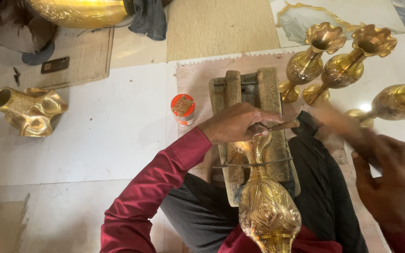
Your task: The person sits on the floor with an engraved brass vase held in a wooden fixture on their lap. They hold a small punch against the vase surface and repeatedly strike it with a wooden mallet, repositioning the punch to work the decorative pattern, and briefly handle a small red-tipped item from a nearby container.
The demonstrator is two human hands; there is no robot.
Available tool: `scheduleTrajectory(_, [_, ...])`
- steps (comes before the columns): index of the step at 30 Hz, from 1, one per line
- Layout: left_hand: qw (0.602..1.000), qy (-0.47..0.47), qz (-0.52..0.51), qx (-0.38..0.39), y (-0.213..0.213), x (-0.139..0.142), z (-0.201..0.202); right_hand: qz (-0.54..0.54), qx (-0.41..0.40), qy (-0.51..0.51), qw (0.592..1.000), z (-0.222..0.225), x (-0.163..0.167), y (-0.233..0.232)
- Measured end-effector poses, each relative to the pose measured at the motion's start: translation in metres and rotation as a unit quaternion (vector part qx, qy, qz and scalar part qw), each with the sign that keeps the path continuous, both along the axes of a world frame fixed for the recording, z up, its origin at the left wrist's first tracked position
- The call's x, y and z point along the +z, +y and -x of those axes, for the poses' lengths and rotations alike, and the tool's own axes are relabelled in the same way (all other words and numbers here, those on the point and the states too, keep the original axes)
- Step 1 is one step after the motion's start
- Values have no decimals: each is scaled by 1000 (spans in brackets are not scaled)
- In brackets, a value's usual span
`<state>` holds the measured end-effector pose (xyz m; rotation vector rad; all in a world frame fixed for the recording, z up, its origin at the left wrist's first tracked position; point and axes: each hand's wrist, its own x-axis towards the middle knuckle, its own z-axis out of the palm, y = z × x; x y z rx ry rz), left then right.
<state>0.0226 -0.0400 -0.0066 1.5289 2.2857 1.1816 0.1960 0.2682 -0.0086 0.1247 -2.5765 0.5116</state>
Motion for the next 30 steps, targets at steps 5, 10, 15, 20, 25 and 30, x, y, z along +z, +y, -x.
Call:
scheduleTrajectory(5, [999, -9, -5, 50, -4, -4, -6, -64, 20, 14, 998, 12, 12, -1])
scheduleTrajectory(10, [997, -12, 10, 74, -3, -1, -11, 219, 73, -36, 972, 17, 26, -14])
scheduleTrajectory(15, [997, -13, -11, 78, -5, -2, -14, 86, 59, 17, 994, 11, 21, -10])
scheduleTrajectory(20, [996, -3, -44, 72, -5, -7, -14, -96, -11, -57, 994, 6, 14, -4])
scheduleTrajectory(25, [999, 30, -15, 43, 2, -10, -2, 45, -34, -137, 989, -3, 4, -6])
scheduleTrajectory(30, [993, -53, 103, -36, 24, -8, 14, 170, -78, -189, 964, -19, -20, -15])
